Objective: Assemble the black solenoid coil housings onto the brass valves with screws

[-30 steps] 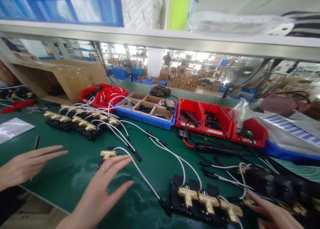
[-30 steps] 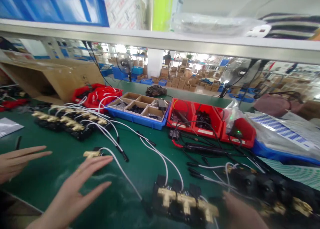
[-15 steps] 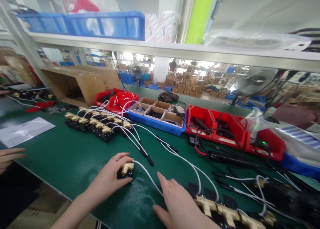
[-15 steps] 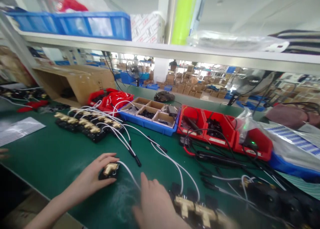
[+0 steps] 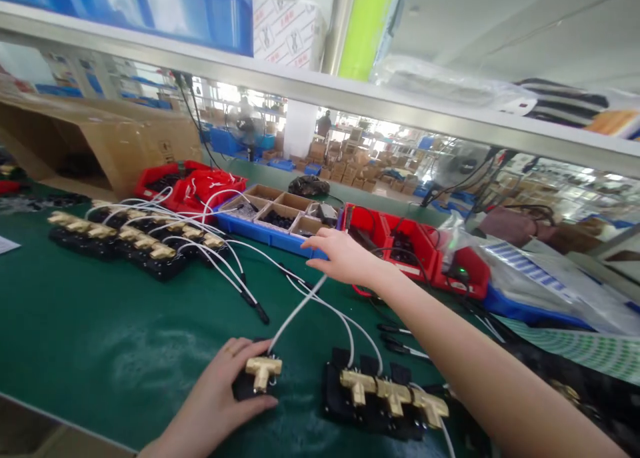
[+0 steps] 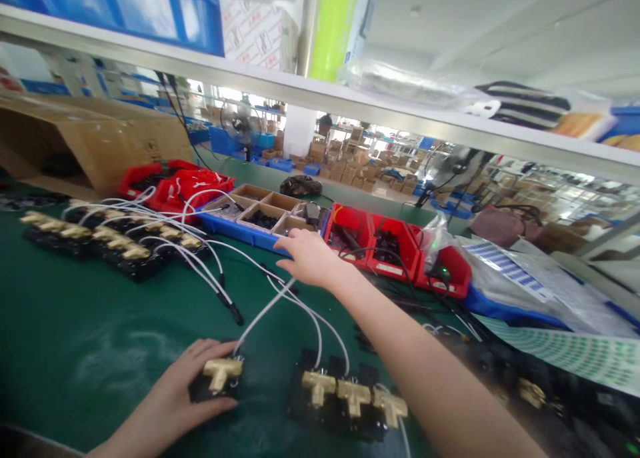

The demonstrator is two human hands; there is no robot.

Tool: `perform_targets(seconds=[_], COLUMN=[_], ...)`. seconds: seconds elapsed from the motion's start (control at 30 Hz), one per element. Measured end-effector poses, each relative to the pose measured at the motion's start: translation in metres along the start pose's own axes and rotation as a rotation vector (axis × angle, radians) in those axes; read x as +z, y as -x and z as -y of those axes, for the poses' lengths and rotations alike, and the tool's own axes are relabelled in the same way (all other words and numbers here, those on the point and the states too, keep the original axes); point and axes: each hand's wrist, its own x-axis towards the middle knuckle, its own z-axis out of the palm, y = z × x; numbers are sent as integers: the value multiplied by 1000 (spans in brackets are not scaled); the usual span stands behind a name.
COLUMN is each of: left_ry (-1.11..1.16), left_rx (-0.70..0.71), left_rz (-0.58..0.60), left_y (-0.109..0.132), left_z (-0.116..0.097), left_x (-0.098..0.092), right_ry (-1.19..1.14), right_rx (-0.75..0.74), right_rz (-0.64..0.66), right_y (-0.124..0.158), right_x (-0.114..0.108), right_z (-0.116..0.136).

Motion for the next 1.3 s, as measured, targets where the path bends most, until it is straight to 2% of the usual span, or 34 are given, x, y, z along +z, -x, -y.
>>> perform_targets(seconds=[0.13, 0.23, 0.3, 0.37, 0.43, 0.47, 0.53, 0.6, 0.67, 0.73, 0.8, 0.87, 0.93, 1.03, 1.1, 1.2, 1.3], left_ry=[84, 112, 124, 143, 155, 144, 67, -82, -141, -198, -263, -312, -345, -360, -344, -295, -278], left_rx=[-15, 8, 44, 97, 120, 109, 38, -68, -126, -171, -199, -223, -252, -314, -365, -438, -489], left_rz=[165, 175, 174, 183, 82, -26, -341, -676, -850, -984, -1063, -1076, -1061, -1012, -965, -902, -888], left_y=[-16, -23, -24, -23, -22, -21, -21, -23, -28, -35, -44, -55, -67, -88, -102, -118, -126], left_z=[-38, -49, -45, -36, -21, -13, 8, 36, 71, 106, 138, 164, 186, 218, 238, 262, 276], left_x=[47, 72, 76, 67, 42, 24, -20, -72, -126, -178, -226, -268, -302, -335, -344, -343, -335], right_ry=[-1, -77, -93, -78, -69, -84, -136, -189, -213, -170, -77, -27, 11, 70, 96, 110, 121], right_rx=[43, 21, 17, 6, -22, -42, -43, -14, -3, -28, -56, -81, -106, -123, -108, -66, -47], right_rz=[-197, -290, -294, -342, -386, -347, -220, -86, -19, 8, -19, -60, -93, -114, -108, -79, -40], right_y=[50, 85, 101, 109, 102, 93, 66, 31, -8, -49, -88, -124, -157, -200, -225, -254, -272], right_x=[3, 11, 18, 29, 45, 53, 70, 84, 96, 108, 122, 138, 157, 183, 195, 209, 216], right_z=[-13, -11, -12, -18, -27, -29, -23, -2, 31, 68, 103, 133, 158, 188, 204, 218, 224])
